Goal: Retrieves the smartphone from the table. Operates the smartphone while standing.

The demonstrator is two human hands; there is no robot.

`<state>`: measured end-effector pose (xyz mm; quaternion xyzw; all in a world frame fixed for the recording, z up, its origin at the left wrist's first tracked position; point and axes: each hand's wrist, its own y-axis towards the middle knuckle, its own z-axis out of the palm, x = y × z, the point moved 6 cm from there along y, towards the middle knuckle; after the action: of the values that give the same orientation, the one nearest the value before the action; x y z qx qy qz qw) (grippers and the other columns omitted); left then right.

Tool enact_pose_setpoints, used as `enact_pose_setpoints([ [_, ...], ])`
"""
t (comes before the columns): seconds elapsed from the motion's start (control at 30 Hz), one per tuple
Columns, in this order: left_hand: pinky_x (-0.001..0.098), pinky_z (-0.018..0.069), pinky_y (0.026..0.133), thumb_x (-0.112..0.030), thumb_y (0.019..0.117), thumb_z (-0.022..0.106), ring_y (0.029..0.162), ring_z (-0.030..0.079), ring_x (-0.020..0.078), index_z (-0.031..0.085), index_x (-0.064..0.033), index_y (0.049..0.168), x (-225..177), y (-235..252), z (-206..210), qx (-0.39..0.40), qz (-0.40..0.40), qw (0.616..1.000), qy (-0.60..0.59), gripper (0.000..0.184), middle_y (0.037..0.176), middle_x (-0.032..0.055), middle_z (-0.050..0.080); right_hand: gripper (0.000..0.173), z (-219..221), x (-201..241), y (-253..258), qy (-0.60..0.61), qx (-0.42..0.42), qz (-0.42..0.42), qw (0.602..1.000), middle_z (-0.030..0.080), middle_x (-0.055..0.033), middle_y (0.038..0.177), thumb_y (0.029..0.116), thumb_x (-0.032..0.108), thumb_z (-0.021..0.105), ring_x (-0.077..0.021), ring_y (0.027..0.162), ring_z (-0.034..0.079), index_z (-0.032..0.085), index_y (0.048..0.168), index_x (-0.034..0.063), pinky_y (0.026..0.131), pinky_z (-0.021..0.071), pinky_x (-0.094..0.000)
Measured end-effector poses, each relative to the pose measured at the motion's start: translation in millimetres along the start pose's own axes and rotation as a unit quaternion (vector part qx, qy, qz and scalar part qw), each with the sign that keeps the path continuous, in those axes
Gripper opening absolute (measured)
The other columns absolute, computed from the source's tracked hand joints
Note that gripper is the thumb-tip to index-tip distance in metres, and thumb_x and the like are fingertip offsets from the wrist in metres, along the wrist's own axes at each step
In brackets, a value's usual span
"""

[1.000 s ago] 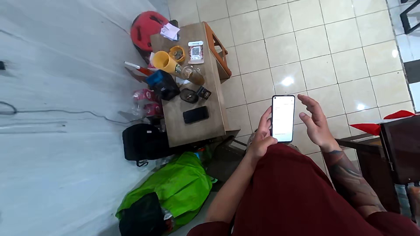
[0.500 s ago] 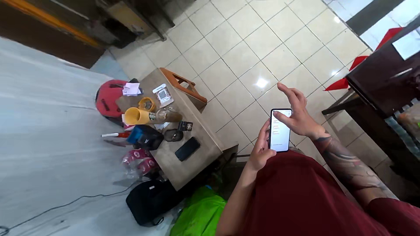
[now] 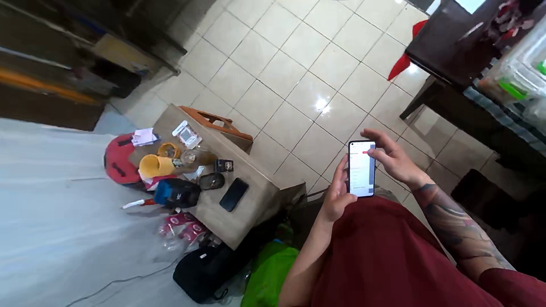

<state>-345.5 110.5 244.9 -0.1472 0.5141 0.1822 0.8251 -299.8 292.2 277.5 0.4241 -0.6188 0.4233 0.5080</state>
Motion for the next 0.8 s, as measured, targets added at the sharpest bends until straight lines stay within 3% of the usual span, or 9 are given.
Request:
enact_pose_setpoints([
  [0.1, 0.0565, 0.0498, 0.106, -0.011, 0.0815, 0.066, 0.134, 0.053, 0.036, 0.009, -0.0212, 0.165, 12.6, 3.3, 31.7, 0.044, -0.017, 0.999, 0.005, 0.102, 0.156, 0.0177, 0.041, 0.057, -14.5, -12.1, -41.7, 0.075, -0.037, 0.034, 0.996, 0.063, -0.0083, 0.133, 0.1006, 0.02, 0.058, -0.0227, 0.105, 0.069, 0.041, 0.155, 0.0239, 0.084, 0.0617, -0.0418],
  [0.33, 0.0572, 0.05, 0.106, -0.008, 0.0814, 0.065, 0.133, 0.053, 0.0377, 0.006, -0.0183, 0.165, 50.0, 28.1, 119.0, 0.144, -0.06, 0.988, 0.002, 0.103, 0.156, 0.0206, 0.04, 0.066, -83.8, -31.5, -126.2, 0.078, -0.16, 0.041, 0.983, 0.066, -0.0098, 0.126, 0.0937, 0.019, 0.071, -0.0235, 0.098, 0.071, 0.042, 0.152, 0.0245, 0.08, 0.0636, -0.0429],
  [0.47, 0.0582, 0.0502, 0.106, -0.011, 0.0823, 0.067, 0.134, 0.052, 0.0388, 0.004, -0.014, 0.165, 78.2, 45.0, 182.7, 0.186, -0.075, 0.98, 0.009, 0.104, 0.157, 0.0222, 0.039, 0.068, -137.7, -47.5, -180.5, 0.111, -0.213, 0.037, 0.97, 0.066, -0.0112, 0.125, 0.0931, 0.019, 0.072, -0.0259, 0.099, 0.071, 0.041, 0.153, 0.0247, 0.082, 0.0638, -0.0443],
  [0.57, 0.0583, 0.0514, 0.105, -0.017, 0.0846, 0.069, 0.134, 0.052, 0.0398, -0.001, -0.0065, 0.163, 107.7, 57.0, 239.2, 0.225, -0.074, 0.972, 0.002, 0.105, 0.157, 0.0248, 0.038, 0.075, -180.9, -67.2, -233.2, 0.156, -0.243, 0.028, 0.957, 0.065, -0.0135, 0.13, 0.0956, 0.024, 0.069, -0.0279, 0.107, 0.07, 0.03, 0.16, 0.0274, 0.091, 0.061, -0.0467],
  [0.7, 0.0563, 0.0527, 0.104, -0.014, 0.0831, 0.071, 0.132, 0.055, 0.0394, -0.004, -0.004, 0.161, 151.1, 71.6, 329.9, 0.25, -0.093, 0.963, -0.048, 0.108, 0.155, 0.0256, 0.04, 0.084, -239.7, -82.1, -320.7, 0.203, -0.276, 0.0, 0.939, 0.057, -0.018, 0.143, 0.0983, 0.023, 0.065, -0.0282, 0.121, 0.066, 0.012, 0.163, 0.0116, 0.101, 0.0575, -0.0463],
  [0.8, 0.0537, 0.0542, 0.101, -0.011, 0.0807, 0.068, 0.129, 0.058, 0.0366, 0.002, -0.0036, 0.159, 176.8, 80.7, 393.8, 0.261, -0.116, 0.957, -0.054, 0.104, 0.152, 0.0241, 0.044, 0.085, -277.3, -91.2, -383.4, 0.21, -0.315, 0.005, 0.925, 0.054, -0.0153, 0.148, 0.0972, 0.023, 0.065, -0.0262, 0.122, 0.065, 0.013, 0.162, 0.0083, 0.1, 0.0583, -0.0448],
])
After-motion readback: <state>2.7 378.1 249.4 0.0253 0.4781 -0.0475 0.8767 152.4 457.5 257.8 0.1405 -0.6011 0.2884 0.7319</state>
